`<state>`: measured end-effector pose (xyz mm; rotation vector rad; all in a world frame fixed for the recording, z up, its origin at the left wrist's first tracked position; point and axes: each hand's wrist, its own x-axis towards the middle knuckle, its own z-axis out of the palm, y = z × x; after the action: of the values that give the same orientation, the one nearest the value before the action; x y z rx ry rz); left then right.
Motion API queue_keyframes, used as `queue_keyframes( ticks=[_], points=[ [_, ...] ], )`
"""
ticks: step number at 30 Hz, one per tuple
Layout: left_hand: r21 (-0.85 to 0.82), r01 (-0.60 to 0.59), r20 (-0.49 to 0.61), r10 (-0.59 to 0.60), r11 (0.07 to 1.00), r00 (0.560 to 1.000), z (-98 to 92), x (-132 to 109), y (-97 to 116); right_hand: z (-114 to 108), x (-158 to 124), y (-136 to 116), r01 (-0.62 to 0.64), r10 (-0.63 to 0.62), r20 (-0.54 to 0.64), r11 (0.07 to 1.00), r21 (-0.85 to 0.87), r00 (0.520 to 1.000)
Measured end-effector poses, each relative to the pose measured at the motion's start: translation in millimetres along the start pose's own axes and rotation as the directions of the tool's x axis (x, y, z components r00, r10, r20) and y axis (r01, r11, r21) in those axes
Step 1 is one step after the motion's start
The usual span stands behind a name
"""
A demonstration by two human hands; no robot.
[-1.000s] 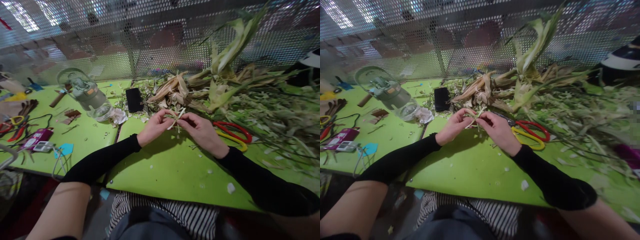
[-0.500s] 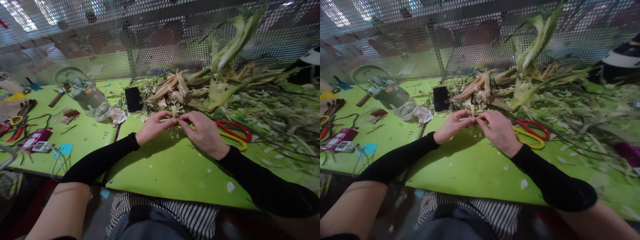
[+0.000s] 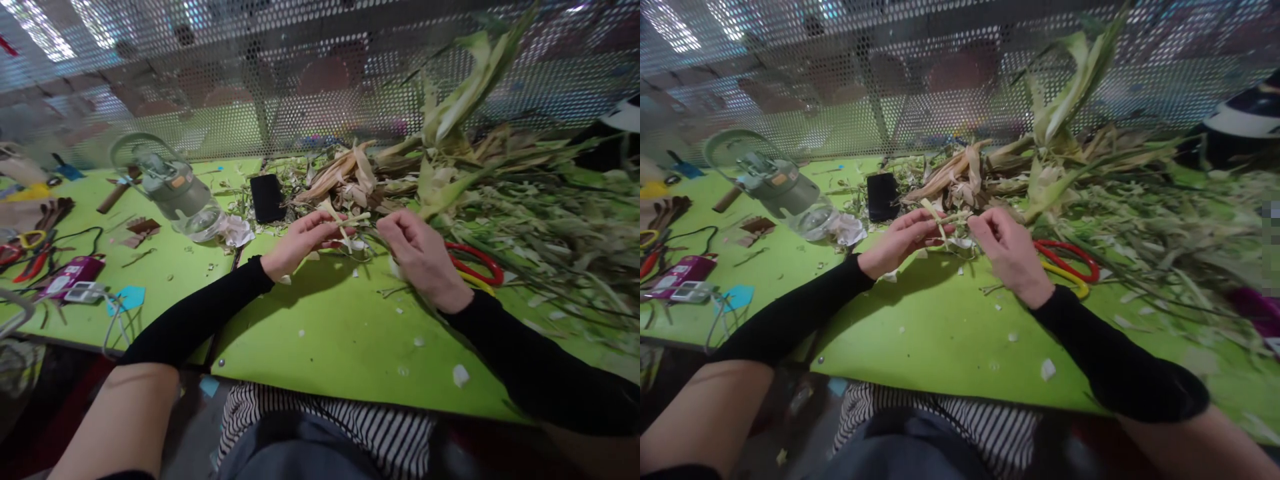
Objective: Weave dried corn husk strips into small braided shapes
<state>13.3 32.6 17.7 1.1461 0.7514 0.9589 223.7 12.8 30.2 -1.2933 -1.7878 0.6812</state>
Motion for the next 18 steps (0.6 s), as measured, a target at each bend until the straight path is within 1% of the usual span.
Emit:
queue_keyframes(
  ticks=[1, 3, 5, 7, 10, 14, 16, 18],
  points=[
    [-0.027, -0.011, -0.006, 0.011, 1.0, 1.0, 1.2, 0, -1, 1, 0, 0, -0.011, 0.011, -0.002, 1.0, -0.011, 1.0],
    [-0.037, -0.041, 0.003, 0.041, 0.998, 0.999, 4.4, -1, -3, 4, 0, 1, -0.005, 0.008, 0.068, 0.998, -0.057, 0.998],
    [0.0, -0.08, 0.013, 0.08, 0.997, 0.997, 7.1, -1, -6, 8, -2, 1, 0.019, -0.007, 0.143, 0.996, -0.082, 0.99],
    [0.07, -0.101, 0.028, 0.099, 0.992, 0.995, 8.2, -2, -9, 11, -4, 0, 0.046, -0.031, 0.182, 0.996, -0.075, 0.983],
    [0.177, -0.099, 0.041, 0.093, 0.979, 0.995, 7.3, -1, -11, 13, -6, -3, 0.081, -0.068, 0.225, 0.995, -0.049, 0.972],
    [0.263, -0.092, 0.071, 0.076, 0.96, 0.995, 5.8, 0, -11, 11, -10, -10, 0.103, -0.091, 0.267, 0.994, -0.029, 0.959],
    [0.268, -0.099, 0.105, 0.073, 0.958, 0.992, 5.6, 1, -10, 9, -11, -12, 0.112, -0.099, 0.285, 0.993, -0.029, 0.953],
    [0.24, -0.101, 0.131, 0.07, 0.965, 0.989, 5.2, 1, -9, 9, -12, -12, 0.121, -0.111, 0.292, 0.992, -0.017, 0.95]
  ],
)
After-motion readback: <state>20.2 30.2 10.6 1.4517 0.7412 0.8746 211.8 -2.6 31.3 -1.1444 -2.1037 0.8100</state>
